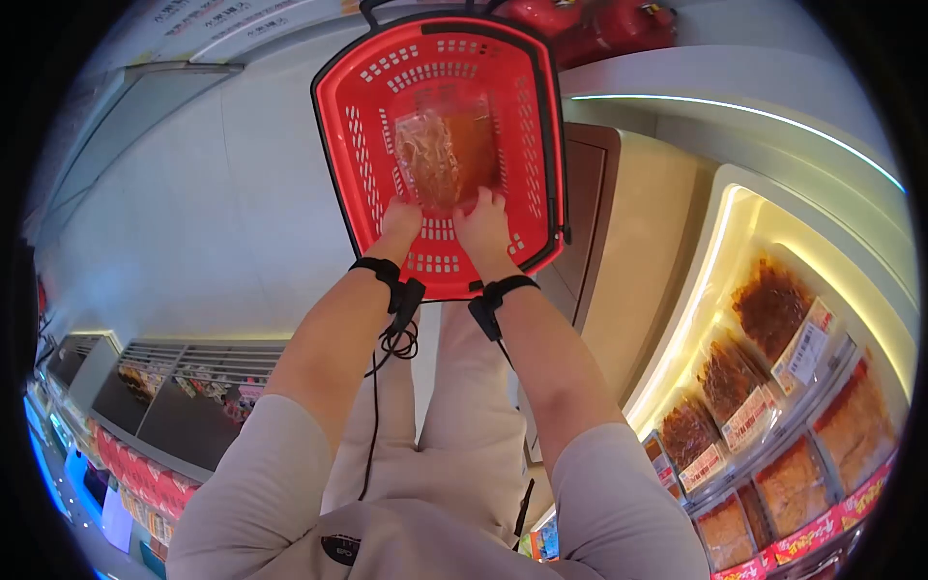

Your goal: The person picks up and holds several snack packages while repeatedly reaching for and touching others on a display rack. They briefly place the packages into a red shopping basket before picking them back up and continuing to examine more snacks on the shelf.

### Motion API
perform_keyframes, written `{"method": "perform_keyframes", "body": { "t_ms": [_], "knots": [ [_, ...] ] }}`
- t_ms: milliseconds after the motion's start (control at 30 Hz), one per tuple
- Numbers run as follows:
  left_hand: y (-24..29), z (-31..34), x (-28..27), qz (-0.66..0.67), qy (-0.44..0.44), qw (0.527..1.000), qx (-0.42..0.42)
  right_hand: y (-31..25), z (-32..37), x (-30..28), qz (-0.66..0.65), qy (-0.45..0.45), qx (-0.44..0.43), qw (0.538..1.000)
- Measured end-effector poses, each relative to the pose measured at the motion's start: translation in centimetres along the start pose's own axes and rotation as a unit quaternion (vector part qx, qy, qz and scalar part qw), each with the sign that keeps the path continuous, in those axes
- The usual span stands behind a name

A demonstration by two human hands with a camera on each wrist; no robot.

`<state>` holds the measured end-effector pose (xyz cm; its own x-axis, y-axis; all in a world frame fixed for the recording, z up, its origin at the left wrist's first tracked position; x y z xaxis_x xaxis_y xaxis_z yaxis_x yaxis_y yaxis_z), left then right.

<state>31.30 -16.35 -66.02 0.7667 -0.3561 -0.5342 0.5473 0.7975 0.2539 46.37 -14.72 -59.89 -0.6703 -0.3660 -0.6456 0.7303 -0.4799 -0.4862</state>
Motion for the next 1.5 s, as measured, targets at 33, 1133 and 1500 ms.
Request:
{"method": "perform_keyframes", "body": {
  "t_ms": [33, 1133, 1500],
  "knots": [
    [-0.5, -1.3, 1.9, 0.000, -0.003, 1.000, -0.016, 0.9, -2.8, 1.9, 0.049, 0.005, -0.010, 0.999],
    [-0.1, -16.1, 12.8, 0.079, 0.015, 0.985, 0.153, 10.2, -16.6, 8.8, -0.077, 0.029, -0.018, 0.996],
    [-0.5, -14.3, 14.5, 0.128, 0.193, 0.970, 0.070, 10.7, -16.4, 8.8, -0.077, 0.066, -0.021, 0.995]
  ]
}}
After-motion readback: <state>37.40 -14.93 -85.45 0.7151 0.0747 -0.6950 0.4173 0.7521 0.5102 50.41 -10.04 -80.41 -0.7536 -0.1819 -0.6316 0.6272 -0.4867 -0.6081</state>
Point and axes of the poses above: each hand's wrist, its own z-axis away from the middle knuckle, its own x-axis out of the palm, y = z × x, the point moved 1 cm from there along -z, towards the middle knuckle, and after that the axes turned 6 degrees about -z, right-handed, at the moved point
